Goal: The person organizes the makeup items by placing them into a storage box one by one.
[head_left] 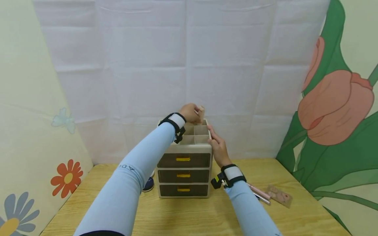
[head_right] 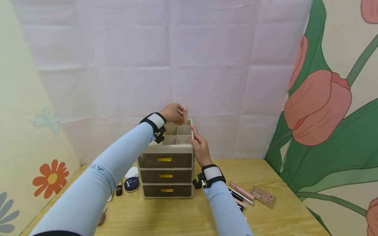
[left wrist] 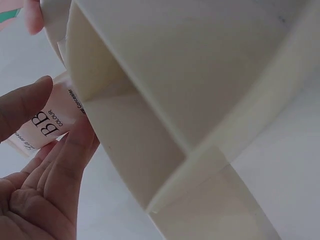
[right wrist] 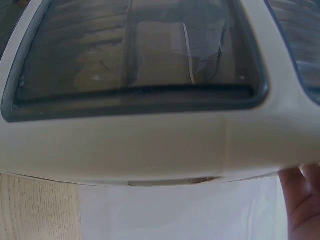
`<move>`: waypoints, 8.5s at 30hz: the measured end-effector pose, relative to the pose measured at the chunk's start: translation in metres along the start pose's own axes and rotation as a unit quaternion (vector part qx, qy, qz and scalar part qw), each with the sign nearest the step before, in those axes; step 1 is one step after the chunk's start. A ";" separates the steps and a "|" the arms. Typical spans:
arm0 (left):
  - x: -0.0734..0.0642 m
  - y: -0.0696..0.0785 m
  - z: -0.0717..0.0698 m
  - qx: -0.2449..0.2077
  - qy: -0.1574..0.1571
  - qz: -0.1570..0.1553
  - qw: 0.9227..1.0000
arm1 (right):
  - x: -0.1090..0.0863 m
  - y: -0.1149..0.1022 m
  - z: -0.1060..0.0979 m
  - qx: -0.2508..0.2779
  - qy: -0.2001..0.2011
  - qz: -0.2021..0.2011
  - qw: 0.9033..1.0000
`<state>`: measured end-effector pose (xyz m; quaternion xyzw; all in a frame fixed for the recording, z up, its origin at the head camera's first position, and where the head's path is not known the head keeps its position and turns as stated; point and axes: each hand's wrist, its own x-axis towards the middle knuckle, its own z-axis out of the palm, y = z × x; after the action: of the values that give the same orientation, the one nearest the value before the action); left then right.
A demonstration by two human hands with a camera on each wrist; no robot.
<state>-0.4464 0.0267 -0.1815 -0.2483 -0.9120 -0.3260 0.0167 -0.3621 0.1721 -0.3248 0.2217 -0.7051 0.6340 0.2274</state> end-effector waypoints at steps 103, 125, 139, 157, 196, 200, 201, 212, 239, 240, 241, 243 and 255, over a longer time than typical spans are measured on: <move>-0.189 -0.215 -0.002 0.044 0.031 -0.172 0.984 | -0.005 -0.010 -0.032 -0.003 -0.008 -0.018 1.000; -0.162 -0.263 0.047 0.102 0.023 -0.248 0.963 | -0.009 -0.013 -0.036 0.004 -0.007 -0.011 1.000; -0.162 -0.257 0.062 0.147 0.044 -0.254 0.955 | -0.012 -0.012 -0.034 -0.001 0.000 -0.025 1.000; -0.164 -0.252 0.065 0.149 0.049 -0.274 0.949 | -0.017 -0.041 -0.024 -0.008 -0.020 0.003 1.000; -0.177 -0.214 -0.012 -0.086 0.122 -0.208 0.967 | -0.010 -0.011 -0.036 -0.016 -0.004 -0.012 1.000; -0.180 -0.198 -0.024 -0.086 0.126 -0.183 0.971 | -0.010 -0.010 -0.034 -0.012 -0.002 -0.012 1.000; -0.181 -0.194 -0.027 -0.086 0.127 -0.176 0.972 | -0.010 -0.009 -0.033 -0.013 -0.003 -0.012 1.000; -0.184 -0.135 -0.068 -0.097 0.136 -0.111 0.980 | -0.008 -0.007 -0.029 -0.013 -0.003 -0.018 1.000; -0.145 -0.019 -0.109 -0.164 0.153 0.007 0.974 | -0.009 -0.012 -0.030 -0.001 -0.002 -0.005 1.000; -0.142 -0.015 -0.108 -0.168 0.151 0.011 0.974 | -0.009 -0.012 -0.030 -0.001 -0.001 -0.003 1.000; -0.138 -0.011 -0.107 -0.171 0.149 0.014 0.974 | -0.009 -0.012 -0.030 -0.001 -0.001 -0.001 1.000; -0.128 -0.005 -0.104 -0.177 0.145 0.018 0.973 | -0.010 -0.011 -0.031 -0.002 0.000 0.005 1.000; -0.081 0.018 -0.083 -0.193 0.141 0.018 0.971 | -0.013 -0.011 -0.029 0.010 -0.007 -0.010 1.000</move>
<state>-0.3781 -0.0470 -0.1212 -0.2146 -0.8156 -0.5273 0.1031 -0.3440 0.2004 -0.3209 0.2349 -0.6983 0.6370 0.2265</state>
